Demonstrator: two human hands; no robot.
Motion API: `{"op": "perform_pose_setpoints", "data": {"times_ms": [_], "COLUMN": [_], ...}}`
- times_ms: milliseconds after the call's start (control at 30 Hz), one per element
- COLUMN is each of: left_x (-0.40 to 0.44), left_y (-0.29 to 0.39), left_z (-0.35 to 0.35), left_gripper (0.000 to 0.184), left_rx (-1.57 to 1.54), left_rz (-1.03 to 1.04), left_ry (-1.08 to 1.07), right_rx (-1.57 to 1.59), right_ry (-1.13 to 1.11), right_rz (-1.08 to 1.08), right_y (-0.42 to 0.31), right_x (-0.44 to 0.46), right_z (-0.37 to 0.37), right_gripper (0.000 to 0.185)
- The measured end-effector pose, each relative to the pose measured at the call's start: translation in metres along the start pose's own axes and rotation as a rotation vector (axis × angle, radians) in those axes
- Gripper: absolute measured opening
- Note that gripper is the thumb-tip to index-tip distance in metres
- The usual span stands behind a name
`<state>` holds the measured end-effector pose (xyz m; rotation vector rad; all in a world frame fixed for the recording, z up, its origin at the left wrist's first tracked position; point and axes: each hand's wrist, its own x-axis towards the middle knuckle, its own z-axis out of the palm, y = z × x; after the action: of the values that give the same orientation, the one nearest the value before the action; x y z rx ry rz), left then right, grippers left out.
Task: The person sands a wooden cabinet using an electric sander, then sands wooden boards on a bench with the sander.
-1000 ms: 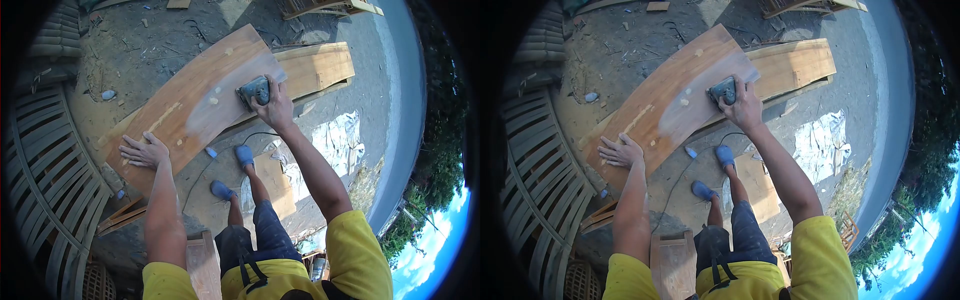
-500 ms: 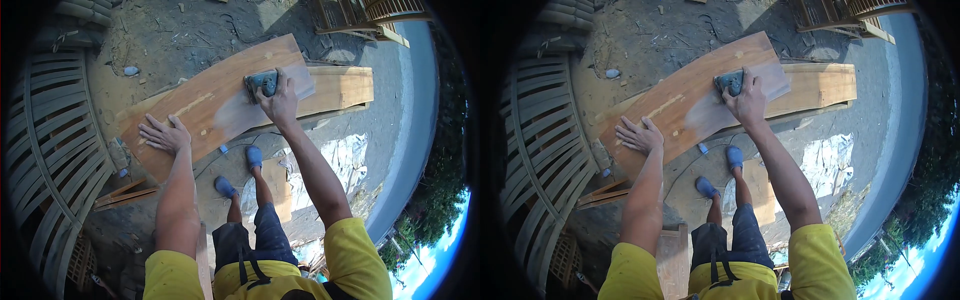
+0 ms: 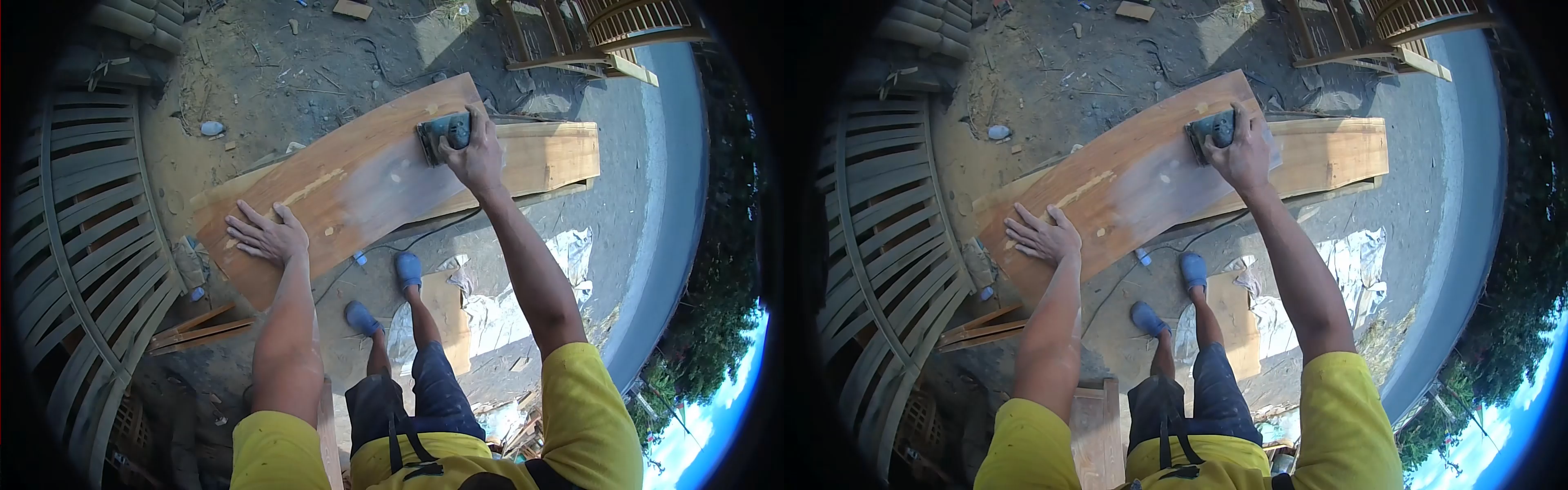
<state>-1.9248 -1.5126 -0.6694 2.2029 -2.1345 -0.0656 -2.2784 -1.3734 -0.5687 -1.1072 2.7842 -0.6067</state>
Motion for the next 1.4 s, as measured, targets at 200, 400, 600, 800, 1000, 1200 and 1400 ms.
{"op": "perform_pose_setpoints", "data": {"times_ms": [200,400,600,800,1000,1200,1400], "left_x": [0.000,0.001,0.001,0.000,0.000,0.002,0.001], "left_y": [0.006,0.005,0.004,0.002,0.003,0.007,0.002], "left_z": [-0.012,-0.008,-0.008,-0.003,-0.005,-0.009,-0.003], "left_gripper": [0.083,0.082,0.080,0.080,0.080,0.081,0.083], "left_rx": [-0.002,-0.011,0.011,0.011,0.008,0.013,0.002], "left_rz": [-0.022,-0.007,0.014,0.009,-0.008,-0.009,-0.004], "left_ry": [-0.027,0.005,0.010,-0.002,-0.003,-0.001,-0.016], "right_rx": [-0.147,0.013,0.140,0.080,-0.113,-0.101,-0.001], "right_ry": [0.078,0.044,-0.335,-0.222,0.007,-0.036,-0.258], "right_rz": [0.217,-0.062,-0.251,-0.097,0.126,0.118,-0.113], "right_y": [0.057,-0.049,-0.144,-0.090,0.026,0.003,-0.029], "right_x": [0.075,0.048,-0.014,0.029,0.117,0.095,0.026], "right_z": [-0.008,0.030,0.043,0.026,0.001,0.001,0.000], "right_gripper": [0.081,0.082,0.089,0.086,0.081,0.083,0.079]}}
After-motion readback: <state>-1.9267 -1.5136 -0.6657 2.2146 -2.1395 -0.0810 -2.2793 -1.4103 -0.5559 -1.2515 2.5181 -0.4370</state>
